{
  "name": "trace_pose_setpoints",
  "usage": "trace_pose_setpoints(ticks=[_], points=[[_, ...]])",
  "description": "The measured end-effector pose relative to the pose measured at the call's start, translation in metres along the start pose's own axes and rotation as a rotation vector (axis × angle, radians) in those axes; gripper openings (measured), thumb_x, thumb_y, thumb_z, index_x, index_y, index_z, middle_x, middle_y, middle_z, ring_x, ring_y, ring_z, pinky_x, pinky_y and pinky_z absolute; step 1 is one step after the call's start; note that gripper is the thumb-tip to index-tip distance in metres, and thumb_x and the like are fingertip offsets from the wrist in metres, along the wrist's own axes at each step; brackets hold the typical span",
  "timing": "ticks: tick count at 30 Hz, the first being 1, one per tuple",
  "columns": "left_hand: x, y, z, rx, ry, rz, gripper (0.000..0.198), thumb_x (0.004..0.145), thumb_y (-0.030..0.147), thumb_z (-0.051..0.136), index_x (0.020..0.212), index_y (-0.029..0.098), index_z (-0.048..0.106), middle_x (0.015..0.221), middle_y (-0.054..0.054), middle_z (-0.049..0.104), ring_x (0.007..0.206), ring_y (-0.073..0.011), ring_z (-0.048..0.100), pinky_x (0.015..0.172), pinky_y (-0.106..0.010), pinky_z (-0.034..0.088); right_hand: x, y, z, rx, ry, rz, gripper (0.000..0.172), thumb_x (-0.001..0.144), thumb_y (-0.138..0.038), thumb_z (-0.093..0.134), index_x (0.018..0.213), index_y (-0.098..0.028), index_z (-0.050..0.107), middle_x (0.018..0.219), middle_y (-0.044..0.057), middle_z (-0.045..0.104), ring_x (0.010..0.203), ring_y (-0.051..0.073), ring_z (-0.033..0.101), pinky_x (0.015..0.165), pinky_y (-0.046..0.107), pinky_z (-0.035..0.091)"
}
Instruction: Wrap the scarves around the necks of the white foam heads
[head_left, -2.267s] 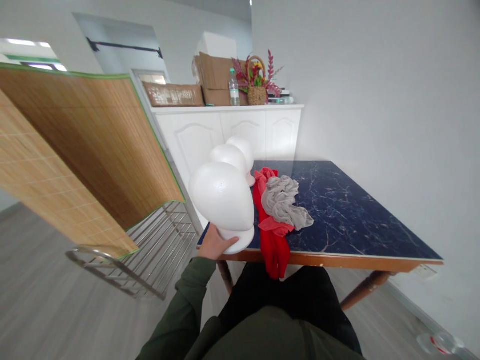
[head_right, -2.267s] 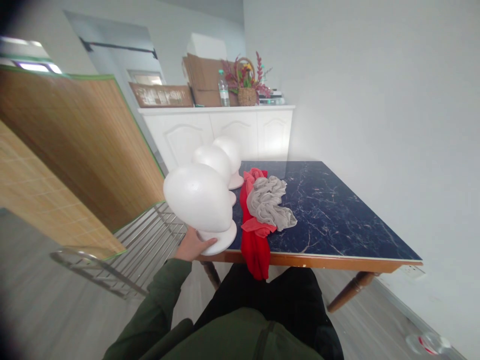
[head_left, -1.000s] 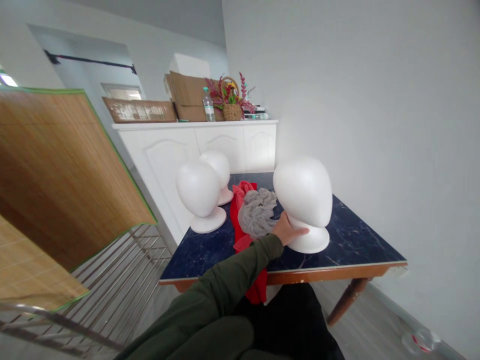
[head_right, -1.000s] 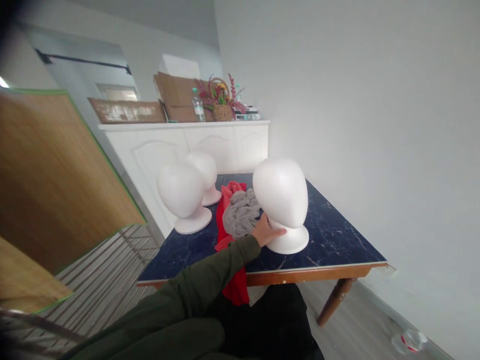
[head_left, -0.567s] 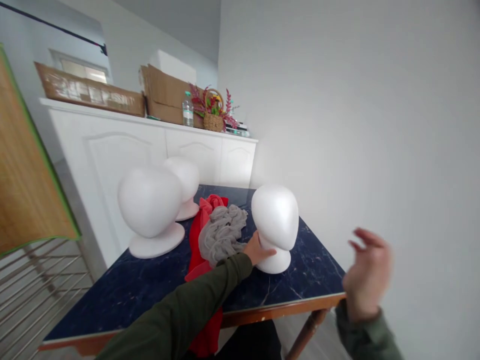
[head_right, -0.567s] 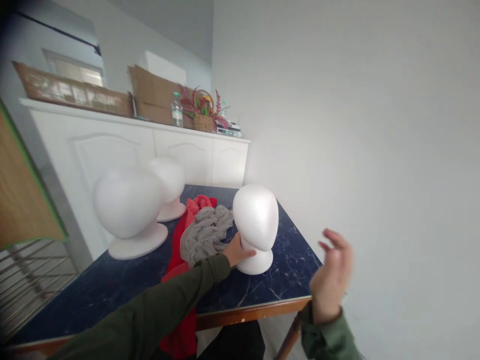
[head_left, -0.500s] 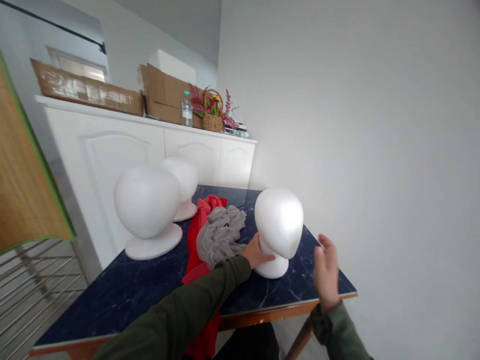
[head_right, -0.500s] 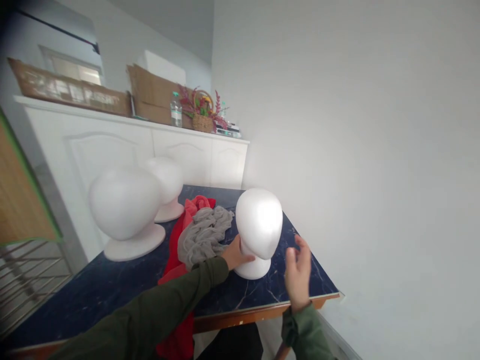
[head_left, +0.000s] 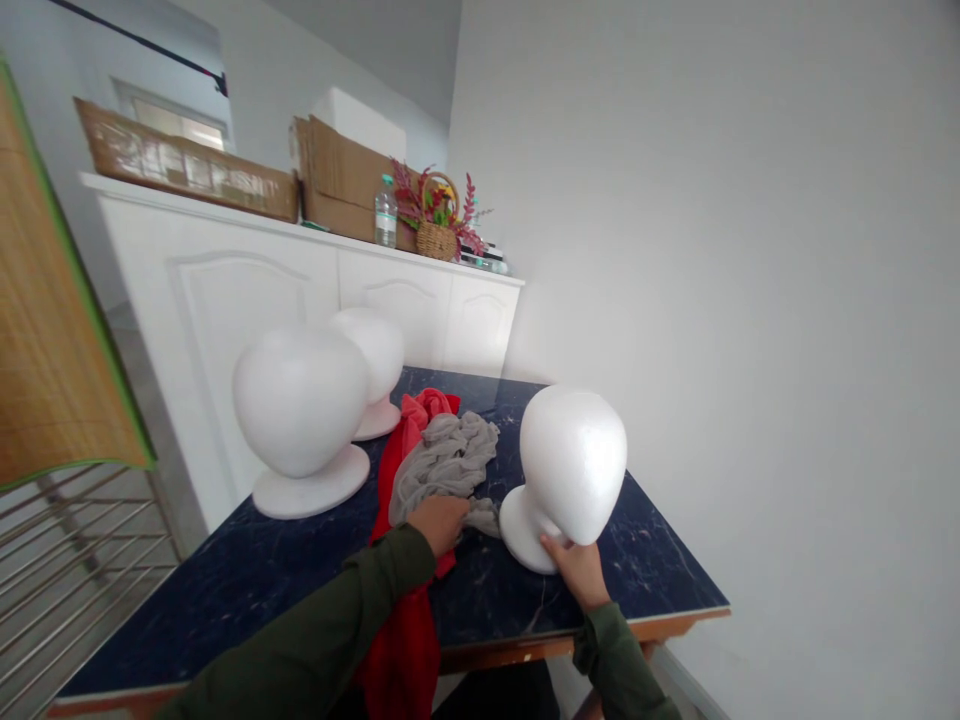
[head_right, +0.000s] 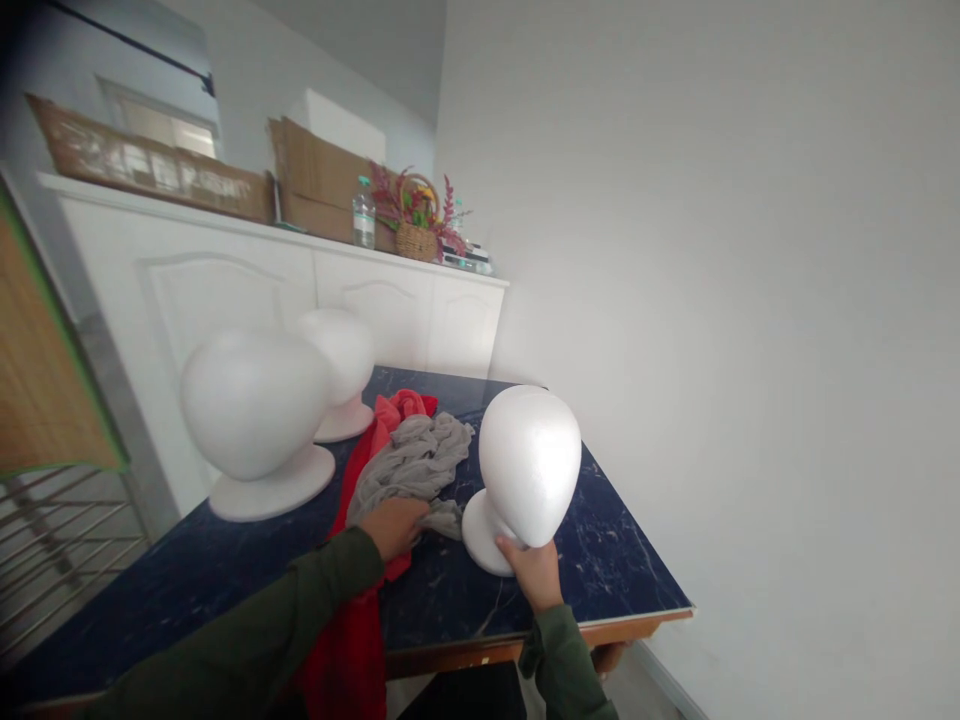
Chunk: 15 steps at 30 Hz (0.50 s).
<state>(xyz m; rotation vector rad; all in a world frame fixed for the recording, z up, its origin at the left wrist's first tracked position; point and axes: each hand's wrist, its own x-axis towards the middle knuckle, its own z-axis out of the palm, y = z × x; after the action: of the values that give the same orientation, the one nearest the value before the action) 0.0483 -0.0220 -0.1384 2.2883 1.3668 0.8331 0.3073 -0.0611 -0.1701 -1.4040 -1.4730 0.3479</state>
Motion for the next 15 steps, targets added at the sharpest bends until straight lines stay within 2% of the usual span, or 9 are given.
trace_pose_setpoints(ticks=[3,5,7,9,10,12,15], points=[[-0.002,-0.004,-0.028,-0.171,0.302,-0.064,0.018,0.070,0.023,0.045,0.083,0.021,0.058,0.086,-0.007,0.062,0.088,-0.0257,0.056,0.083,-0.041,0.040,-0.002,-0.011,0.005,-0.099,0.049,-0.004,0.057,0.060,-0.049,0.062,0.103,-0.011,0.056,0.094,0.013,0.061,0.093,0.028,0.054,0.087,0.038,0.039],[-0.003,-0.001,-0.049,-0.318,0.537,-0.134,0.022,0.074,0.026,0.041,0.089,0.020,0.056,0.089,-0.006,0.061,0.088,-0.0229,0.055,0.082,-0.039,0.041,-0.004,-0.022,0.006,-0.132,0.110,0.017,0.060,0.060,-0.050,0.062,0.104,-0.009,0.056,0.096,0.015,0.060,0.094,0.028,0.054,0.085,0.038,0.040],[-0.005,0.005,-0.068,-0.535,0.775,-0.221,0.022,0.074,0.031,0.042,0.087,0.019,0.056,0.082,-0.004,0.061,0.080,-0.0196,0.056,0.076,-0.034,0.043,-0.007,-0.032,0.008,-0.161,0.168,0.053,0.067,0.059,-0.051,0.062,0.108,-0.007,0.052,0.100,0.018,0.058,0.096,0.029,0.053,0.084,0.037,0.040],[-0.009,0.015,-0.084,-0.723,0.935,-0.247,0.023,0.073,0.034,0.045,0.086,0.018,0.056,0.078,-0.002,0.060,0.075,-0.0165,0.056,0.071,-0.030,0.045,-0.012,-0.038,0.013,-0.187,0.210,0.079,0.070,0.059,-0.052,0.061,0.110,-0.005,0.050,0.102,0.020,0.057,0.096,0.030,0.052,0.082,0.037,0.041],[-0.013,0.021,-0.089,-0.756,0.971,-0.232,0.024,0.074,0.034,0.045,0.087,0.017,0.056,0.079,-0.002,0.060,0.075,-0.0155,0.056,0.070,-0.028,0.045,-0.014,-0.039,0.015,-0.196,0.219,0.072,0.070,0.060,-0.052,0.061,0.110,-0.005,0.050,0.102,0.020,0.056,0.097,0.030,0.052,0.083,0.037,0.040],[-0.024,0.035,-0.095,-0.685,0.979,-0.163,0.024,0.075,0.033,0.046,0.089,0.016,0.056,0.081,-0.002,0.060,0.075,-0.0147,0.056,0.071,-0.027,0.045,-0.017,-0.039,0.021,-0.206,0.212,0.017,0.066,0.060,-0.050,0.061,0.109,-0.006,0.052,0.104,0.018,0.056,0.099,0.029,0.050,0.085,0.038,0.038],[-0.044,0.056,-0.091,-0.413,0.854,0.016,0.021,0.077,0.027,0.042,0.088,0.016,0.056,0.081,-0.004,0.061,0.075,-0.0154,0.056,0.070,-0.028,0.045,-0.022,-0.035,0.026,-0.213,0.175,-0.063,0.058,0.064,-0.048,0.059,0.106,-0.008,0.054,0.104,0.016,0.056,0.103,0.029,0.047,0.090,0.040,0.034]])
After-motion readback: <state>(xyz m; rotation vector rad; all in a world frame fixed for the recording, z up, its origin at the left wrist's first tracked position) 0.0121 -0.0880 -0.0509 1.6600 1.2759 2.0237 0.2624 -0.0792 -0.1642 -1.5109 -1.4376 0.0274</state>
